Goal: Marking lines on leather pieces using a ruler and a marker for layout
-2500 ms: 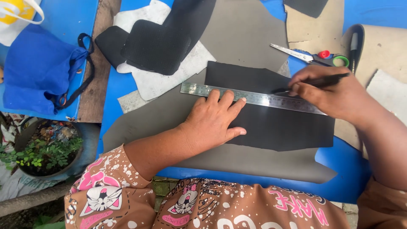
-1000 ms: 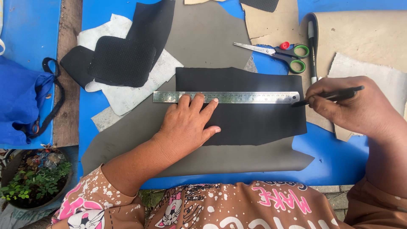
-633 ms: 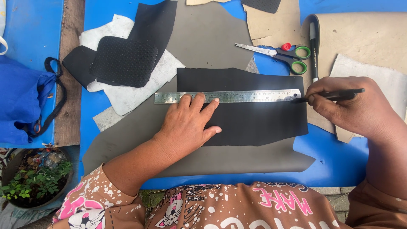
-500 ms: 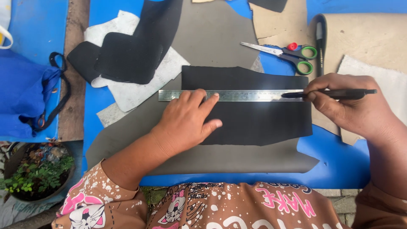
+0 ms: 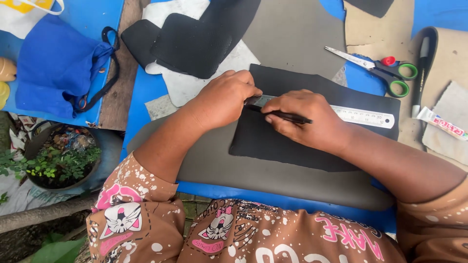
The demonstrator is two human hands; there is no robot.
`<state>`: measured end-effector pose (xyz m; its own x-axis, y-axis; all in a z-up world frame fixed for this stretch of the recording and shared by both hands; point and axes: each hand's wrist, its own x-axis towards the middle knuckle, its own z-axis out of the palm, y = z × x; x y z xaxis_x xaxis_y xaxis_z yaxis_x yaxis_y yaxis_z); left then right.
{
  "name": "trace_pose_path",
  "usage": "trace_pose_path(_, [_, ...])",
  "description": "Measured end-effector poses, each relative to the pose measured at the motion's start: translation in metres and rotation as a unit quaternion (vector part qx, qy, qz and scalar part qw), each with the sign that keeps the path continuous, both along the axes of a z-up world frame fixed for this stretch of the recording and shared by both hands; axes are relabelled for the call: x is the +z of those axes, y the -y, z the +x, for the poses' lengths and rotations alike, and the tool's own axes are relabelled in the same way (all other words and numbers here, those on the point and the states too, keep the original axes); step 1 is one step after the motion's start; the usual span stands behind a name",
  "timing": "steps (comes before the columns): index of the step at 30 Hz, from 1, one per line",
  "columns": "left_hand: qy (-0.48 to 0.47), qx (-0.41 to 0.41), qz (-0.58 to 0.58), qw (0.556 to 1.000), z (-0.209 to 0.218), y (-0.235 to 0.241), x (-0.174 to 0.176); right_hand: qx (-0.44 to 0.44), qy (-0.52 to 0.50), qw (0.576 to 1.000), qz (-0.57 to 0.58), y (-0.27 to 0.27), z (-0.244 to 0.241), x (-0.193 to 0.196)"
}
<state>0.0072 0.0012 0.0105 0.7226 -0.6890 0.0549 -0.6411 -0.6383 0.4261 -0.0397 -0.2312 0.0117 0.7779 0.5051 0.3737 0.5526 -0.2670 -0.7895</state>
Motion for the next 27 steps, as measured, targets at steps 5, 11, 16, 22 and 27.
trace_pose_path(5, [-0.015,0.004,0.011,1.0,0.003,0.0,-0.003,0.008,0.035,0.999,-0.021,-0.007,0.004,0.003])
trace_pose_path(11, [-0.002,0.01,0.048,0.999,0.001,0.003,-0.008,-0.005,0.055,0.998,-0.038,0.044,-0.004,0.011])
trace_pose_path(16, [-0.014,0.016,0.043,0.999,0.005,0.002,-0.027,0.01,0.068,0.986,-0.151,0.118,-0.023,0.018])
trace_pose_path(22, [-0.005,0.012,0.051,0.999,0.0,0.003,-0.017,-0.059,0.034,0.987,-0.142,0.137,-0.037,0.02])
trace_pose_path(27, [-0.027,0.031,0.042,0.998,-0.001,0.005,-0.012,-0.025,0.042,0.995,-0.091,0.119,-0.033,0.019])
